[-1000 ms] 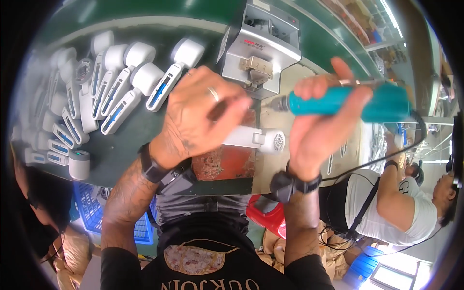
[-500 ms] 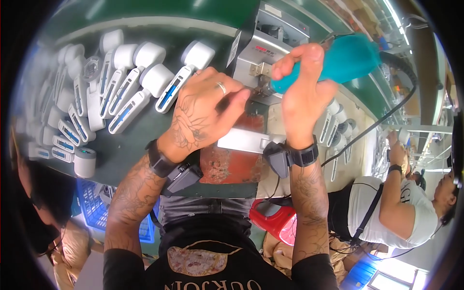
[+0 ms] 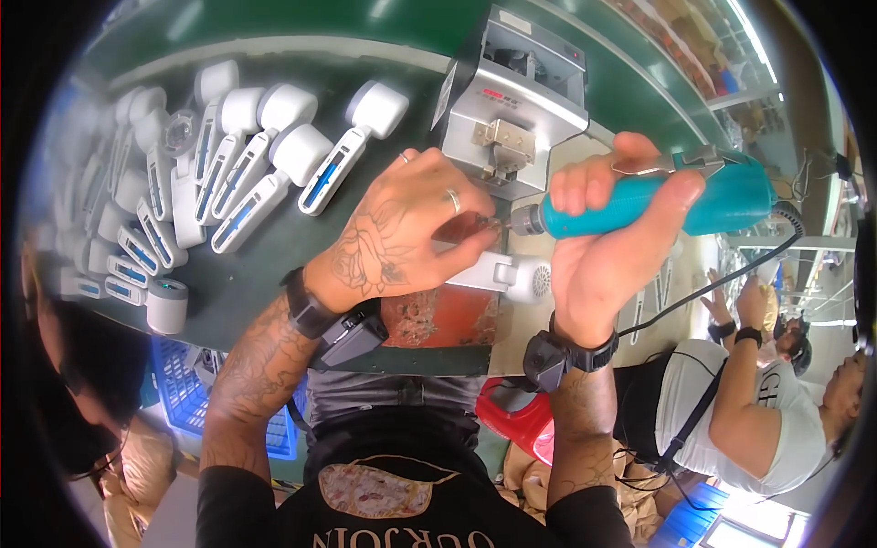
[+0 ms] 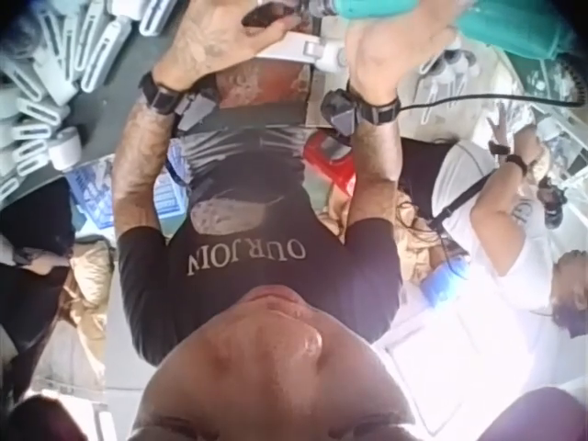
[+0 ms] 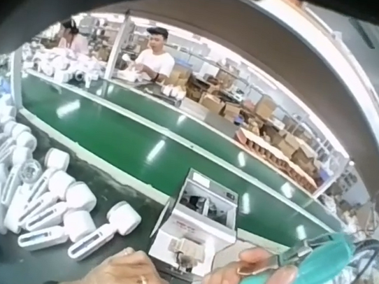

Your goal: The person picks up a white fan component, fits a battery into the handle, and secures the casing with a screw using a power screwdriver. Each completed fan is then placed onto the green conveyor belt.

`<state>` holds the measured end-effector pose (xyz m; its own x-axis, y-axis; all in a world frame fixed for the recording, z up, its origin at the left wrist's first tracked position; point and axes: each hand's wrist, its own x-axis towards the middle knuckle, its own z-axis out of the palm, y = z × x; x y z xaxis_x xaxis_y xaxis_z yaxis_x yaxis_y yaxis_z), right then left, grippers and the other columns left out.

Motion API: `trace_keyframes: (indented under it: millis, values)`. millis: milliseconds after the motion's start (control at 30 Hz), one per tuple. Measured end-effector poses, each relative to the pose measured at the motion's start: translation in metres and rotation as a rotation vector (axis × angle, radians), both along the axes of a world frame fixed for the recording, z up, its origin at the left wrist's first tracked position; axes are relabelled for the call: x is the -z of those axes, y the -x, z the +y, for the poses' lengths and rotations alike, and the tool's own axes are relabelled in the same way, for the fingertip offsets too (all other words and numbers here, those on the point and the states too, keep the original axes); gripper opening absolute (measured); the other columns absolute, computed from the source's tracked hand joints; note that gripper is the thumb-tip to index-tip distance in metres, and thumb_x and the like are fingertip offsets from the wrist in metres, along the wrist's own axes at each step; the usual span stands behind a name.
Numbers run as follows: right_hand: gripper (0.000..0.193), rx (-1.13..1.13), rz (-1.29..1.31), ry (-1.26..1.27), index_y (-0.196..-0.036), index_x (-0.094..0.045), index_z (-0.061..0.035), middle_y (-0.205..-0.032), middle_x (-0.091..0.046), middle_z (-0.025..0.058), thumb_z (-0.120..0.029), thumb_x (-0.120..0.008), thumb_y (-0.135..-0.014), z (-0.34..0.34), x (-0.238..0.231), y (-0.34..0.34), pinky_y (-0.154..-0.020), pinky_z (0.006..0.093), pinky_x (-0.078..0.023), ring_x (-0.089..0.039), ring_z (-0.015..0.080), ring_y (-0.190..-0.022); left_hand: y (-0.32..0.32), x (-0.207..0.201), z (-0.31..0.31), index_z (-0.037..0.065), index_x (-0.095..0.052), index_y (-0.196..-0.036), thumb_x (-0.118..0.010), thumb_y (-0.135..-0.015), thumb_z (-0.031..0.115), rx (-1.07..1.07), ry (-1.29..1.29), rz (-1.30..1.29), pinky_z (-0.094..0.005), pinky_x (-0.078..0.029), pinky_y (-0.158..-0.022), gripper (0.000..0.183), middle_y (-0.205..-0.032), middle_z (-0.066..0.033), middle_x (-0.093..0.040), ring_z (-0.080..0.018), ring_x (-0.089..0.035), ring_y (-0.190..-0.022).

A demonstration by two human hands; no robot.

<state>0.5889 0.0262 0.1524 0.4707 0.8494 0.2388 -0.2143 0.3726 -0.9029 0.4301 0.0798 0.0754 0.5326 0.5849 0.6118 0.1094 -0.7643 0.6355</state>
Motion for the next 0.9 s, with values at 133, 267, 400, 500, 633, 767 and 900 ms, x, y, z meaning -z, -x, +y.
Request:
trace_keyframes:
  millis: [133, 267, 400, 500, 633, 767, 900]
  values:
    - [0.064, 0.025, 0.023, -0.012, -0.107, -0.058, -0.0042, -0.065, -0.044, 0.0018, -0.065, -0.039, -0.101, -0.008, -0.002, -0.004, -0.063, 0.0305, -0.037, -0.041, 0.0149, -0.061, -0.006, 0.001, -0.004, 0.012, -0.069, -0.087, -0.078, -0.075, 0.008, 0.055, -0.065, -0.027, -0.0363, -0.042, -0.070, 0.015, -0.077, -0.0018, -0.062, -0.0225, -0.057, -0.079]
    - [0.068, 0.066, 0.120, -0.043, -0.112, -0.056, -0.0029, -0.065, -0.049, 0.0045, -0.068, -0.043, -0.098, -0.031, -0.006, -0.024, -0.060, 0.0342, -0.043, -0.048, 0.0174, -0.060, -0.007, -0.007, -0.006, 0.008, -0.071, -0.086, -0.077, -0.077, 0.004, 0.019, -0.105, 0.036, -0.0381, -0.045, -0.073, 0.012, -0.078, -0.0037, -0.065, -0.0249, -0.059, -0.081]
    - [0.073, 0.071, 0.102, -0.140, -0.113, -0.055, -0.0040, -0.064, -0.046, 0.0011, -0.073, -0.043, -0.094, -0.067, 0.008, -0.043, -0.058, 0.0318, -0.038, -0.045, 0.0160, -0.059, -0.019, -0.039, 0.028, 0.005, -0.070, -0.090, -0.074, -0.080, 0.004, -0.168, -0.334, -0.041, -0.0407, -0.050, -0.074, 0.011, -0.085, -0.0085, -0.068, -0.0288, -0.062, -0.082]
    - [0.073, 0.163, 0.034, -0.112, -0.113, -0.053, -0.0040, -0.066, -0.046, 0.0014, -0.073, -0.043, -0.094, -0.093, 0.008, -0.048, -0.057, 0.0308, -0.038, -0.045, 0.0158, -0.059, -0.039, -0.063, 0.073, 0.003, -0.070, -0.098, -0.072, -0.085, 0.006, -0.178, -0.390, 0.001, -0.0393, -0.052, -0.079, 0.014, -0.095, -0.0128, -0.069, -0.0325, -0.064, -0.088]
    - [0.067, 0.237, -0.126, -0.091, -0.110, -0.053, -0.0046, -0.065, -0.043, 0.0002, -0.070, -0.044, -0.096, -0.121, 0.022, -0.053, -0.056, 0.0292, -0.034, -0.039, 0.0129, -0.056, -0.046, -0.074, 0.059, 0.002, -0.062, -0.113, -0.067, -0.086, 0.007, -0.229, -0.415, 0.097, -0.0444, -0.046, -0.092, 0.028, -0.105, -0.0164, -0.066, -0.0365, -0.061, -0.099]
    - [0.074, 0.311, -0.239, 0.024, -0.107, -0.050, -0.0045, -0.063, -0.044, 0.0000, -0.076, -0.049, -0.090, -0.157, 0.028, -0.058, -0.051, 0.0278, -0.032, -0.040, 0.0128, -0.053, -0.020, -0.048, -0.008, 0.003, -0.066, -0.114, -0.073, -0.087, 0.017, 0.169, -0.157, 0.405, -0.0420, -0.051, -0.089, 0.030, -0.115, -0.0152, -0.066, -0.0350, -0.063, -0.104]
    - [0.076, 0.210, -0.263, -0.023, -0.106, -0.050, -0.0042, -0.063, -0.046, 0.0000, -0.078, -0.052, -0.087, -0.166, 0.034, -0.056, -0.048, 0.0270, -0.034, -0.042, 0.0123, -0.052, -0.008, -0.022, -0.046, 0.004, -0.064, -0.114, -0.075, -0.084, 0.019, 0.110, -0.034, 0.443, -0.0430, -0.051, -0.090, 0.035, -0.124, -0.0130, -0.063, -0.0310, -0.062, -0.107]
